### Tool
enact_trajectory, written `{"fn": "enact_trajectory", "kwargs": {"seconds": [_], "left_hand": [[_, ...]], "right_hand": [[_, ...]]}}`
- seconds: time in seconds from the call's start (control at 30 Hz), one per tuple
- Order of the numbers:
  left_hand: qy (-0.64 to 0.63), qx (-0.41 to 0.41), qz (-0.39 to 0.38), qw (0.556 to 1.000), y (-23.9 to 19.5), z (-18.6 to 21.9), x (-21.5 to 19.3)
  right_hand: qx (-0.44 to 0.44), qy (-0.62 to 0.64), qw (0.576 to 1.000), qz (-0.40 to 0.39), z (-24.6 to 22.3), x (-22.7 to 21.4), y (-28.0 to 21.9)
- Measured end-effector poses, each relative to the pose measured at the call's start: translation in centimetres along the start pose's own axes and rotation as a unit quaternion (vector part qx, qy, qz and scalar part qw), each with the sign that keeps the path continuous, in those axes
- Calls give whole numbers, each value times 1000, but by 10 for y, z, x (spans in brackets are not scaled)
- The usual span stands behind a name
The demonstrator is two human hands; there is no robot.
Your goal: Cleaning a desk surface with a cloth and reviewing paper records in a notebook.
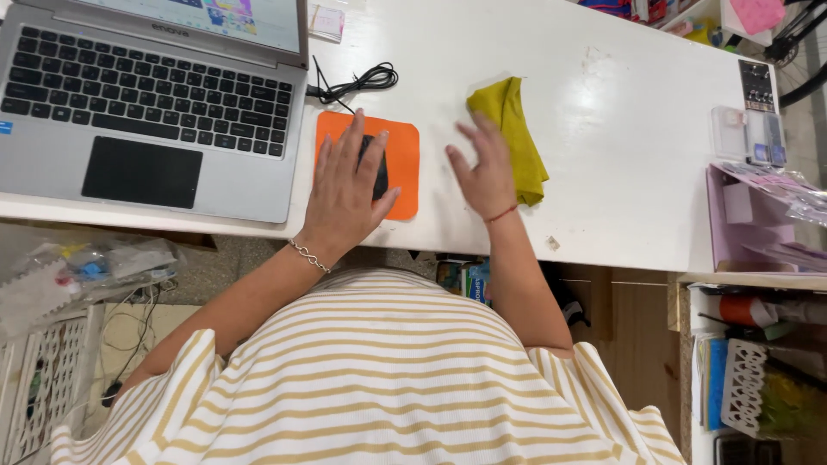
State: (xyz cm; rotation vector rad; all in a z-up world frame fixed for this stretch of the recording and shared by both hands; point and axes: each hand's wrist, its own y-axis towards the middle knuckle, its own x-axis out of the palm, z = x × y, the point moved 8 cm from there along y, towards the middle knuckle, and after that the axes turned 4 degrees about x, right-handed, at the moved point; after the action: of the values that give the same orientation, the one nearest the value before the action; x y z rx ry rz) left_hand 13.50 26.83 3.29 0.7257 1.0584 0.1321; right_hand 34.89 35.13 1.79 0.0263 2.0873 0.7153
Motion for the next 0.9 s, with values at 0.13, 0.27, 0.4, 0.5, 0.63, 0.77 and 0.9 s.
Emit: {"fn": "enact_trajectory", "kwargs": {"seconds": [0.13, 0.27, 0.4, 0.5, 0.63, 0.77, 0.9], "left_hand": [[-13, 105, 49, 993, -10, 33, 37], [-56, 124, 42, 990, -6, 66, 58], [-83, 101, 61, 990, 13, 87, 55], [-98, 99, 25, 990, 17, 114, 70], [-114, 84, -31, 989, 9, 140, 109], [-141, 86, -150, 975, -4, 154, 141], [-157, 110, -107, 976, -19, 153, 130]], "right_hand": [[224, -178, 953, -100, 129, 2, 1], [129, -34, 975, -178, 105, 39, -12], [-85, -111, 979, -145, 10, 36, -65], [-44, -122, 978, -166, 49, 13, -91], [40, -153, 982, -106, 173, -52, -103], [237, -214, 944, -81, 281, -115, -139], [214, -234, 945, -77, 209, -123, -158]]}}
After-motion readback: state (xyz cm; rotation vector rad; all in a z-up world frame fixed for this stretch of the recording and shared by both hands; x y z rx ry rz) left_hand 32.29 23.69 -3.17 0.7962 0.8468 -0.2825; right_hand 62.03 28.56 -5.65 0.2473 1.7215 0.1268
